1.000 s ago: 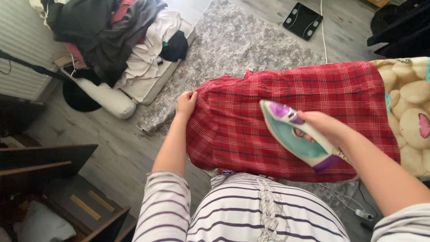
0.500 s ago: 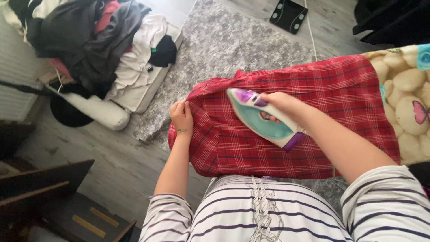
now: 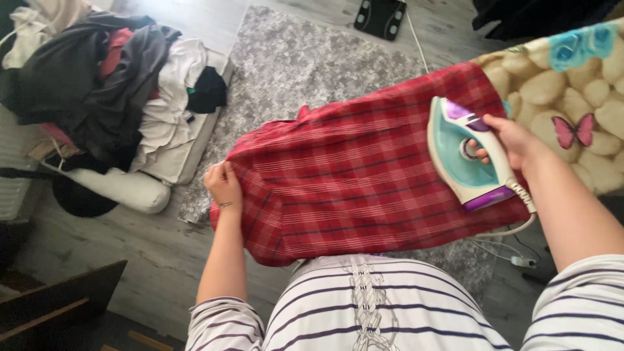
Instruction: The person irons a red plaid shirt on an ironing board, smoothing the body and sleeves with a steam iron. After ironing, the person places the shirt on a pink hanger.
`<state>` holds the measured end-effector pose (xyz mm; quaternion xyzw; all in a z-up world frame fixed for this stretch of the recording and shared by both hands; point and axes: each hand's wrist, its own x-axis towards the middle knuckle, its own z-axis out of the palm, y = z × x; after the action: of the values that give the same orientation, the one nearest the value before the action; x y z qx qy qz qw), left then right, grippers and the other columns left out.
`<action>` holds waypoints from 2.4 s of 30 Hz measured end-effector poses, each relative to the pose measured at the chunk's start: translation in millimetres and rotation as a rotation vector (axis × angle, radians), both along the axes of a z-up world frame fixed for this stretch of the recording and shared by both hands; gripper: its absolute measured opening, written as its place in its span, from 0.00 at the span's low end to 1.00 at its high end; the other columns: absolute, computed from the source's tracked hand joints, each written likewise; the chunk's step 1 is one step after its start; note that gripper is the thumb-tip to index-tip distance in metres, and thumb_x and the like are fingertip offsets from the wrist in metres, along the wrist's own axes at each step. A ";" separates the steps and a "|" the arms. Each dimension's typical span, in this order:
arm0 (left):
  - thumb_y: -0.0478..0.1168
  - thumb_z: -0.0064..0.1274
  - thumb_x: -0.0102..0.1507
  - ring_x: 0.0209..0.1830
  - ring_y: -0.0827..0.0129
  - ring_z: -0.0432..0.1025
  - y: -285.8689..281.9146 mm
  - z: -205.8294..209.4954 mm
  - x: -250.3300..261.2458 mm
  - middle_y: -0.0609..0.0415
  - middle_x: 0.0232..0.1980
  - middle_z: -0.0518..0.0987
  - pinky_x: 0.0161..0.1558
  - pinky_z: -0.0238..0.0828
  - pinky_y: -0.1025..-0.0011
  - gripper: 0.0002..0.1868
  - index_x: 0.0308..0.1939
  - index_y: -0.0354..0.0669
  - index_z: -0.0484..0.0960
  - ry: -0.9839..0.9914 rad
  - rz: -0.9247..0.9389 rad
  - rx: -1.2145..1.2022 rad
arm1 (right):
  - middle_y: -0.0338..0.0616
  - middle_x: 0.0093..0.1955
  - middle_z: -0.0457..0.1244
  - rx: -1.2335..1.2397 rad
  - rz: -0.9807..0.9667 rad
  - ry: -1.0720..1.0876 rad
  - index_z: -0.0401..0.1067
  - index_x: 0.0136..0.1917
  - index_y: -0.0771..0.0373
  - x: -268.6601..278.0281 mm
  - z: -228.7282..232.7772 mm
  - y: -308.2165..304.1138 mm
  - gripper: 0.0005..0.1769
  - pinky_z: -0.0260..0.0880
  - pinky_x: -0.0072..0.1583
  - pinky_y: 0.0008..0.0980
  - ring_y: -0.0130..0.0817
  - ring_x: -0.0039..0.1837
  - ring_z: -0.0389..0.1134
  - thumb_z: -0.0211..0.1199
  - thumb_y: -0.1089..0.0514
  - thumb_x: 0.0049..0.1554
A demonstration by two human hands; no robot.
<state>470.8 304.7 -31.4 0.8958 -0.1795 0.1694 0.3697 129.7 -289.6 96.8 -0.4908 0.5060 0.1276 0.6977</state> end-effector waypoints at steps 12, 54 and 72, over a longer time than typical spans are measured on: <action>0.44 0.53 0.74 0.50 0.51 0.73 1.3 -13.7 0.6 0.50 0.48 0.82 0.52 0.65 0.53 0.11 0.46 0.41 0.85 -0.122 0.072 0.240 | 0.45 0.38 0.68 0.201 -0.054 0.017 0.70 0.56 0.59 -94.6 16.9 2.6 0.25 0.64 0.29 0.31 0.31 0.28 0.64 0.41 0.40 0.67; 0.42 0.55 0.71 0.49 0.55 0.71 -4.3 -16.1 -7.4 0.52 0.45 0.79 0.57 0.63 0.54 0.06 0.44 0.45 0.81 -0.224 0.200 0.293 | 0.41 0.33 0.67 0.144 0.642 0.049 0.73 0.48 0.58 161.0 41.0 67.1 0.24 0.62 0.30 0.28 0.25 0.27 0.61 0.46 0.39 0.65; 0.45 0.53 0.70 0.47 0.59 0.71 -11.8 -6.6 -8.5 0.57 0.45 0.81 0.56 0.62 0.56 0.08 0.43 0.48 0.83 -0.198 0.151 0.277 | 0.37 0.32 0.66 0.026 0.861 0.109 0.74 0.49 0.59 204.8 57.4 166.3 0.25 0.60 0.28 0.27 0.23 0.27 0.62 0.48 0.37 0.64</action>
<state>462.3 292.9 -38.0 0.9280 -0.1691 0.2578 0.2094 334.5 -123.3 154.2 -0.6408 0.2895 0.4392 0.5592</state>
